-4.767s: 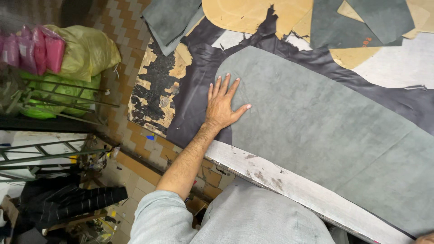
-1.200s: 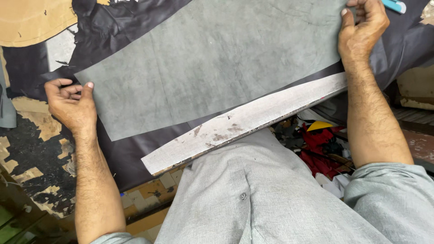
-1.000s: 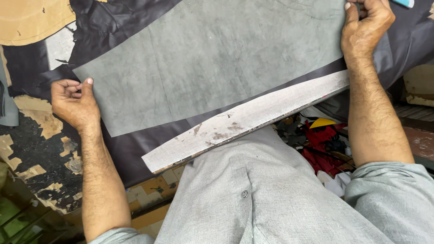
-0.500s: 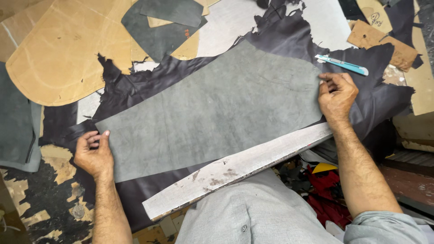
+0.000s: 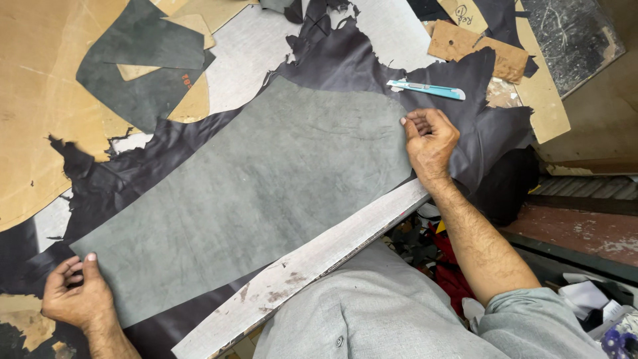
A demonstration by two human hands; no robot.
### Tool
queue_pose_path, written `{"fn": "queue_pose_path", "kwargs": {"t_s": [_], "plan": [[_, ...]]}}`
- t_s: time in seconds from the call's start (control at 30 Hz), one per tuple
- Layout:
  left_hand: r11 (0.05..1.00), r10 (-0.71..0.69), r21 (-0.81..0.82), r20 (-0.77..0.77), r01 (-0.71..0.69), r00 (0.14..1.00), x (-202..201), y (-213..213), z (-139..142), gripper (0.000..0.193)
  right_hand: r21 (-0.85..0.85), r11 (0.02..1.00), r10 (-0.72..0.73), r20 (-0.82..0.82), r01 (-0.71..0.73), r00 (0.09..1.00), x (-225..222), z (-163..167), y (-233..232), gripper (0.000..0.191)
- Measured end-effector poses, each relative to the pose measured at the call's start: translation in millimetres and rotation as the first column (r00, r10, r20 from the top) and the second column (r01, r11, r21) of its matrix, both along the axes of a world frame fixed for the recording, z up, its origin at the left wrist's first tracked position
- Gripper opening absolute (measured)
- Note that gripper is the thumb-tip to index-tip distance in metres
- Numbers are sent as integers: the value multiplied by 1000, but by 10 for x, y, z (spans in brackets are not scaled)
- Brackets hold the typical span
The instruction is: The person lays a large piece of dark leather on a worktable, positions a gray paper pattern on top, and uses a utility knife to cut the leather along the pattern's edges. The person adjusts the pattern and leather several times to align the cut and removes the cut piece at the end.
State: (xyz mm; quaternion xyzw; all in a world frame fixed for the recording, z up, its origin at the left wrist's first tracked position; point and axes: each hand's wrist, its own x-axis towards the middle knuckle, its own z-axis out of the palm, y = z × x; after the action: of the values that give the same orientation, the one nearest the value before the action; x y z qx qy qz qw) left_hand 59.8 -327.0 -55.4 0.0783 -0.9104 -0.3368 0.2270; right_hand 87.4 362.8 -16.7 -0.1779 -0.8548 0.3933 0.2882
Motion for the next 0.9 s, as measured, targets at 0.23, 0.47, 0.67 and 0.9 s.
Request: {"fn": "queue_pose_path", "kwargs": {"t_s": [0.23,0.47,0.67,0.9], "plan": [[996,-50,79,13,49,999,-19,97,92,15,-62,998,-22,24,23,999,-29,-6,86,9],[986,-55,158,16,52,998,-17,205,138,18,-58,997,-49,65,53,997,-47,-80,110,5],[982,-60,177,-7,60,998,-43,230,114,18,19,999,-49,57,48,997,-59,-62,107,10],[986,-28,163,11,26,1000,-28,208,105,17,60,997,-53,70,49,996,-67,-23,82,10]]}}
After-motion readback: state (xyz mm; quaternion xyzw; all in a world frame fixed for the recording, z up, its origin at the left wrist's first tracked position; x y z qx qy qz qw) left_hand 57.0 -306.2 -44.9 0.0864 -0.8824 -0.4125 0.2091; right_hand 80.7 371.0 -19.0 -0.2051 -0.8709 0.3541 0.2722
